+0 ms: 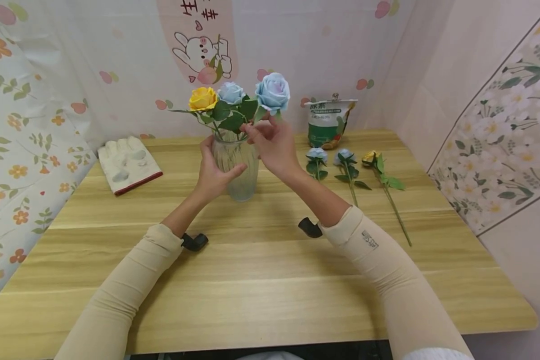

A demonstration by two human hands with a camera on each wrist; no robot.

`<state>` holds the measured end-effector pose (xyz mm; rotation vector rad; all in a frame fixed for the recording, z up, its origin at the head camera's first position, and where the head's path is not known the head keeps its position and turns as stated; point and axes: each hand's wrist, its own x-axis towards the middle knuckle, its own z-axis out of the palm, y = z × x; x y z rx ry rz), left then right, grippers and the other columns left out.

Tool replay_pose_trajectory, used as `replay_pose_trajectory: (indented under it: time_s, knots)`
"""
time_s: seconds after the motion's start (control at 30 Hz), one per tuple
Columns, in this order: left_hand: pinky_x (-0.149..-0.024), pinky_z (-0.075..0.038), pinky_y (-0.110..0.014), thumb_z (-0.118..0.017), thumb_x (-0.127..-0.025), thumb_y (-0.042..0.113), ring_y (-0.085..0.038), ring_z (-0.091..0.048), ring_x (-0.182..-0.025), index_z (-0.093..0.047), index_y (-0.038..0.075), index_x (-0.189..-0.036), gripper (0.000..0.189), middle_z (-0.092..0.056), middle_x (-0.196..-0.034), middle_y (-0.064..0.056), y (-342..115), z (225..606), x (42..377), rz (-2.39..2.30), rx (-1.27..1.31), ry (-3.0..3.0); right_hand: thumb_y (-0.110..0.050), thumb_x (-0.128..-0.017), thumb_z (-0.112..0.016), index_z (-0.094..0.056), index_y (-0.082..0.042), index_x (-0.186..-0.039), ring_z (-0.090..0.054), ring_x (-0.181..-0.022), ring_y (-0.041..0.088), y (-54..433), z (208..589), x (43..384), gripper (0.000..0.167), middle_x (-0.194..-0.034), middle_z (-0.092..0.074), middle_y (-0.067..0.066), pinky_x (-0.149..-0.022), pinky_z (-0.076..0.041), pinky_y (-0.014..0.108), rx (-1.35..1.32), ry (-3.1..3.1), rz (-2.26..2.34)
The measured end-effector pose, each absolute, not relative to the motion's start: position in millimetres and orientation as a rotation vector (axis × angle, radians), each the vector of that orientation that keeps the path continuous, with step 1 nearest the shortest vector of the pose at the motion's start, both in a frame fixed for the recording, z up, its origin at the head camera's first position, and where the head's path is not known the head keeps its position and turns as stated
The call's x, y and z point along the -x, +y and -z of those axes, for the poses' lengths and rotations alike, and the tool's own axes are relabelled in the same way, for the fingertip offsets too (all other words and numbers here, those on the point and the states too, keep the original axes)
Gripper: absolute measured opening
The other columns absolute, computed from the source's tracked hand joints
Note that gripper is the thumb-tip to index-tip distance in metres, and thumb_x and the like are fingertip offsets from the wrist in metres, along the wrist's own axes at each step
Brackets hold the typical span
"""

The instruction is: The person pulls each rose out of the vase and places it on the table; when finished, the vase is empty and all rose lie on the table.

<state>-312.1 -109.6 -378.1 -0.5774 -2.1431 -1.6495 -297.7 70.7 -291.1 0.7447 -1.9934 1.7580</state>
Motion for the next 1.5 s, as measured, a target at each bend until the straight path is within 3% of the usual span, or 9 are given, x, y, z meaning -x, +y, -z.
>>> replay_pose_trajectory:
  time_s: [0.13,0.27,0.43,0.5,0.67,0.8,1.0,1.27,1.5]
  knots:
    - [-0.117,-0.022,-0.036,-0.083,-0.081,0.025,-0.018,-0.027,-0.143,-0.011,0.006,-0.151,0.102,-0.027,-0.154,-0.013,-110,378,311,1.640,0.550,-2.165,-0.005,-0.096,-0.063,-0.057,0.003,-0.112,-0.067,-0.069,0.017,75,291,298,0.018,-0.099,-0.073,0.021,-0.046,-0.047,0.024,-0.758,-1.869,-1.751]
    - [-0.118,-0.021,-0.039,-0.082,-0.081,0.029,-0.018,-0.025,-0.145,-0.010,0.008,-0.152,0.103,-0.025,-0.156,-0.013,-109,378,310,1.626,0.516,-2.204,-0.005,-0.096,-0.064,-0.062,0.002,-0.105,-0.066,-0.069,0.018,79,291,297,0.012,-0.098,-0.075,0.014,-0.045,-0.046,0.023,-0.744,-1.829,-1.753]
    - [-0.117,-0.023,-0.037,-0.083,-0.081,0.024,-0.018,-0.029,-0.142,-0.011,0.010,-0.151,0.101,-0.029,-0.153,-0.011,-109,380,310,1.645,0.534,-2.182,-0.004,-0.094,-0.066,-0.065,-0.003,-0.093,-0.066,-0.068,0.016,84,291,297,0.003,-0.092,-0.076,0.011,-0.045,-0.046,0.023,-0.689,-1.805,-1.791]
    - [-0.116,-0.023,-0.035,-0.083,-0.081,0.019,-0.019,-0.030,-0.142,-0.011,0.009,-0.151,0.100,-0.029,-0.153,-0.012,-108,376,308,1.664,0.548,-2.168,-0.004,-0.094,-0.067,-0.065,-0.006,-0.090,-0.067,-0.067,0.013,88,292,298,0.005,-0.087,-0.076,0.004,-0.045,-0.047,0.023,-0.669,-1.787,-1.821]
    - [-0.116,-0.022,-0.035,-0.083,-0.081,0.014,-0.021,-0.029,-0.142,-0.010,0.007,-0.151,0.101,-0.028,-0.154,-0.012,-108,375,308,1.678,0.559,-2.160,-0.005,-0.094,-0.067,-0.067,-0.009,-0.096,-0.067,-0.069,0.011,96,292,297,0.004,-0.083,-0.074,-0.005,-0.046,-0.047,0.022,-0.654,-1.742,-1.884]
    - [-0.117,-0.021,-0.035,-0.083,-0.081,0.020,-0.018,-0.027,-0.143,-0.011,0.010,-0.151,0.100,-0.028,-0.154,-0.011,-108,379,310,1.663,0.549,-2.170,-0.005,-0.094,-0.067,-0.068,-0.012,-0.098,-0.065,-0.068,0.011,104,292,292,0.008,-0.082,-0.073,-0.007,-0.047,-0.047,0.022,-0.611,-1.688,-1.959]
    - [-0.117,-0.022,-0.039,-0.083,-0.080,0.026,-0.020,-0.028,-0.143,-0.013,0.008,-0.150,0.100,-0.028,-0.154,-0.012,-108,379,311,1.609,0.534,-2.190,-0.005,-0.095,-0.064,-0.068,-0.014,-0.099,-0.064,-0.068,0.013,117,290,289,0.010,-0.084,-0.072,-0.003,-0.047,-0.047,0.021,-0.607,-1.630,-2.027]
    - [-0.118,-0.020,-0.039,-0.084,-0.080,0.018,-0.023,-0.025,-0.145,-0.013,0.002,-0.148,0.099,-0.026,-0.154,-0.017,-110,378,310,1.534,0.585,-2.167,-0.006,-0.096,-0.062,-0.066,-0.015,-0.097,-0.062,-0.067,0.016,131,292,290,0.010,-0.097,-0.076,0.005,-0.046,-0.046,0.021,-0.635,-1.558,-2.109]
    - [-0.115,-0.025,-0.041,-0.083,-0.080,0.037,-0.019,-0.030,-0.142,-0.013,0.009,-0.149,0.102,-0.029,-0.153,-0.012,-112,380,310,1.593,0.559,-2.182,-0.007,-0.097,-0.061,-0.065,-0.013,-0.096,-0.061,-0.062,0.016,140,293,288,0.008,-0.098,-0.075,0.010,-0.045,-0.046,0.021,-0.608,-1.485,-2.140]
